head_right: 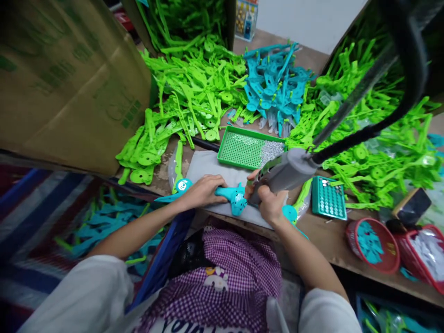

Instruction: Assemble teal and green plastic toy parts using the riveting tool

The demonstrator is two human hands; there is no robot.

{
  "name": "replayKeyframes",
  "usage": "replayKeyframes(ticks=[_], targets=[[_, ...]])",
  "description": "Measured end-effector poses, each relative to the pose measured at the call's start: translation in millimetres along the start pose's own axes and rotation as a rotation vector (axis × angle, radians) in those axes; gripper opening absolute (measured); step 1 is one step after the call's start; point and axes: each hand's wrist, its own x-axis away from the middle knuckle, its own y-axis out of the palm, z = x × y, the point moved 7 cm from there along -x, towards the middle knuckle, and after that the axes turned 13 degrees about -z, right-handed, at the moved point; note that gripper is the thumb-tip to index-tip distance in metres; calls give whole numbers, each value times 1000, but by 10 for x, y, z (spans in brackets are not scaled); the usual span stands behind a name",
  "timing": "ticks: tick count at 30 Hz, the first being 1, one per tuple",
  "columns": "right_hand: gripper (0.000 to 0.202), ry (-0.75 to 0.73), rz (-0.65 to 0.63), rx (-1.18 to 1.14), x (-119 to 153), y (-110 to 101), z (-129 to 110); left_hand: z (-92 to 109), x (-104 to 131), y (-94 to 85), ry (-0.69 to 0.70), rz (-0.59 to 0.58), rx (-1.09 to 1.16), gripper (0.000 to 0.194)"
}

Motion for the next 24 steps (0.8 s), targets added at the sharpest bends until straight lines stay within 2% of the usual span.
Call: replayKeyframes(ticks=[5, 9, 18, 24], targets=[[52, -4, 31, 18, 117, 14, 31, 2, -4, -5, -11, -6, -11, 29], [56, 53, -9, 1, 179, 50, 106, 13, -5, -17, -21, -8, -13, 29], [50, 33, 25, 19, 196, 34, 179, 39, 1, -37, -16, 0, -24, 28], [49, 46, -6, 15, 253, 27, 239, 8, -11, -22, -30, -17, -16, 31]])
